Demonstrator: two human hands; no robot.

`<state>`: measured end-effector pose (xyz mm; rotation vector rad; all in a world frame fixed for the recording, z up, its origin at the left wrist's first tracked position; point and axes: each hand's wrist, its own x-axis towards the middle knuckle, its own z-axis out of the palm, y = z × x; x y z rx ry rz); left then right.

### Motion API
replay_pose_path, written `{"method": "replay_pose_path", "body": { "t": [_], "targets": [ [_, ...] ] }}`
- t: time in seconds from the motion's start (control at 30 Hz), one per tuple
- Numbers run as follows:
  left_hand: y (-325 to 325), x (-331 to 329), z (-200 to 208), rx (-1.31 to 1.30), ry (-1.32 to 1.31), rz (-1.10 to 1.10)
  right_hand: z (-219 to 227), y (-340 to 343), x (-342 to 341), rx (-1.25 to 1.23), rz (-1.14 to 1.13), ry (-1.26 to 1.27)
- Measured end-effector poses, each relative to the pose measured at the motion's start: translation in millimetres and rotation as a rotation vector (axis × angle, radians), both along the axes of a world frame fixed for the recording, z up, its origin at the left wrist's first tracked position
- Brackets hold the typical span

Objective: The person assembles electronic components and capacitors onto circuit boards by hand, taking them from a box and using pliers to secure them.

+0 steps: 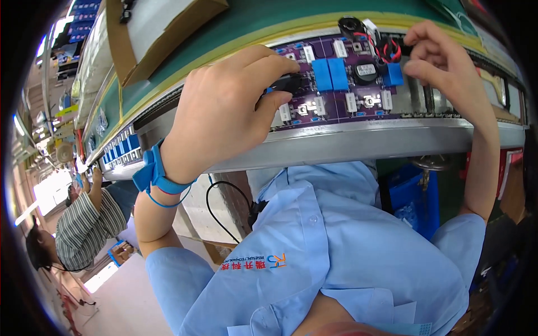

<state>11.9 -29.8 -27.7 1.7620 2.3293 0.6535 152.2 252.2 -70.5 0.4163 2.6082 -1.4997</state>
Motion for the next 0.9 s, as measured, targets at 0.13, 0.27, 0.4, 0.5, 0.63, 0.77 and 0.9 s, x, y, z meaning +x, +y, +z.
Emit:
{"method": "replay_pose_path", "body": {
  "t": [0.13, 0.27, 0.4, 0.5, 0.63, 0.77, 0.9],
  "targets": [
    [15.2, 7.6, -7.0, -0.169, 0.125, -0.022, -16.8, -14.3, 3.0, -0.072, 0.054, 0.075],
    [15.9, 12.0, -8.0, -0.177, 0.214, -0.031, 5.5, -22.8, -8.2, 0.105, 0.053, -0.094],
    [26.3, 16.5, -9.9, -0.197, 0.345, -0.069, 12.5, -20.6, 4.2, -0.047, -0.07, -0.191],
    [26.3, 17.0, -11.3, -0.207, 0.363, -0.08, 13.1, -26.8, 4.6, -0.087, -0.139, -0.195],
    [28.3, 19.4, -9.3, -0.231, 0.386, -0.101, 11.3, -26.9, 5.6, -0.073, -0.138, -0.202],
    [26.7, 13.3, -11.8, -0.199, 0.41, -0.165, 9.6, -22.8, 6.3, -0.122, -0.124, -0.175],
    [28.4, 16.9, -12.2, -0.219, 0.451, -0.154, 8.8, -19.2, 6.5, -0.054, -0.096, -0.168]
  ]
}}
